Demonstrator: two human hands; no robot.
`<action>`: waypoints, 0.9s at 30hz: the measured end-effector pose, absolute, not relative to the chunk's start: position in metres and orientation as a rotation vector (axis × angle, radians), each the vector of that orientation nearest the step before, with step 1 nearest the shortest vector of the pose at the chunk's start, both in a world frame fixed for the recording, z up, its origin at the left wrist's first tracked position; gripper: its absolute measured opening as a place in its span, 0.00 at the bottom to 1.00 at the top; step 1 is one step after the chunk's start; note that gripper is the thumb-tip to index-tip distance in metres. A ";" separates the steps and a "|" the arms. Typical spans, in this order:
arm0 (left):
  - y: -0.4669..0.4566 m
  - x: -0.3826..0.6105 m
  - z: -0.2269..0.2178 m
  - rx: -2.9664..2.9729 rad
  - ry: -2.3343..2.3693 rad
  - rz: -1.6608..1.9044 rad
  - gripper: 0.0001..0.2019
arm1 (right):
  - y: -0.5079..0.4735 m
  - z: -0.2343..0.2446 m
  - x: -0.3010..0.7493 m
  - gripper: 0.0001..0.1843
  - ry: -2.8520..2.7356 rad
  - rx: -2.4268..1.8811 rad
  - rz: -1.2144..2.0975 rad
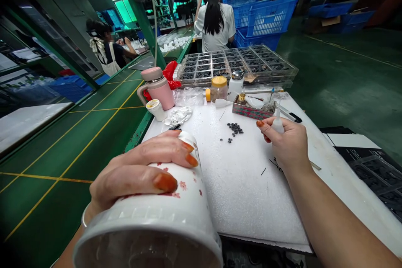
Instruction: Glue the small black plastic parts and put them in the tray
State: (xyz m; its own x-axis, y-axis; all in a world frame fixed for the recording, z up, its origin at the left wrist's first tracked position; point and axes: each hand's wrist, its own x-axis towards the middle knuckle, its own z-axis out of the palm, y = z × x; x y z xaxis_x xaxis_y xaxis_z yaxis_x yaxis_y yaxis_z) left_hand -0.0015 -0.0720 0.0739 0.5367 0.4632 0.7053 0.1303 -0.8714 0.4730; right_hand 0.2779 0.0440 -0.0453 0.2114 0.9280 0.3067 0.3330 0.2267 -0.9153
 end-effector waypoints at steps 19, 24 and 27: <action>-0.071 -0.004 0.074 2.427 0.471 1.230 0.09 | 0.042 -0.042 0.276 0.15 -1.322 -1.331 0.670; -0.078 0.000 0.072 2.365 0.581 1.270 0.09 | 0.043 -0.043 0.275 0.14 -1.324 -1.317 0.679; -0.079 0.000 0.072 2.353 0.572 1.266 0.09 | 0.044 -0.042 0.276 0.13 -1.331 -1.315 0.678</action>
